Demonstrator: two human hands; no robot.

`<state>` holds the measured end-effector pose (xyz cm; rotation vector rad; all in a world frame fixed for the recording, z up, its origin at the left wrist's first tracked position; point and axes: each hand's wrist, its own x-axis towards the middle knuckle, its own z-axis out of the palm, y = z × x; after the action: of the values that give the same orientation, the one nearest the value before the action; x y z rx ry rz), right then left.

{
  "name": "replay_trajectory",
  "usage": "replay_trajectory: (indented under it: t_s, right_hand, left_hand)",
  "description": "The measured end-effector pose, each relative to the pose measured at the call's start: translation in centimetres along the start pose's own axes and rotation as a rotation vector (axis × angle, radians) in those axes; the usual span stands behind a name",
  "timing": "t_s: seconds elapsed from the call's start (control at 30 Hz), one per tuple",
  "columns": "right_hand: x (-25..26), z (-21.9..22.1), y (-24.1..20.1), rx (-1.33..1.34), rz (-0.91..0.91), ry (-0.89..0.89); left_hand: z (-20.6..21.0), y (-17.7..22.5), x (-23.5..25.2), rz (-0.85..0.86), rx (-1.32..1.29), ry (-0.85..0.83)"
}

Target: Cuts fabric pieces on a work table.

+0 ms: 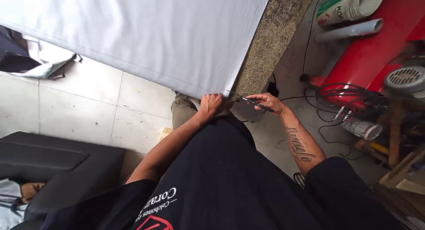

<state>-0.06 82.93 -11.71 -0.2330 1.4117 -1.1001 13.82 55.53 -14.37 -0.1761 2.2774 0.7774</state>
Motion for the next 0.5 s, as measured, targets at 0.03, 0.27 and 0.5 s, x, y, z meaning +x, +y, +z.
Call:
replay_trajectory:
  t_s: [0.03, 0.27, 0.5]
  right_hand:
    - [1.2, 0.8, -0.4, -0.003, -0.009, -0.027]
    - [1.8, 2.3, -1.3, -0.004, -0.003, -0.115]
    - [2.0, 3.6, -1.5, -0.060, 0.042, -0.079]
  left_hand:
    - [0.1, 0.1, 0.0, -0.015, 0.000, 0.010]
    - [3.3, -0.5, -1.5, 0.027, -0.004, 0.238]
    - [4.4, -0.2, -2.4, 0.195, 0.073, 0.393]
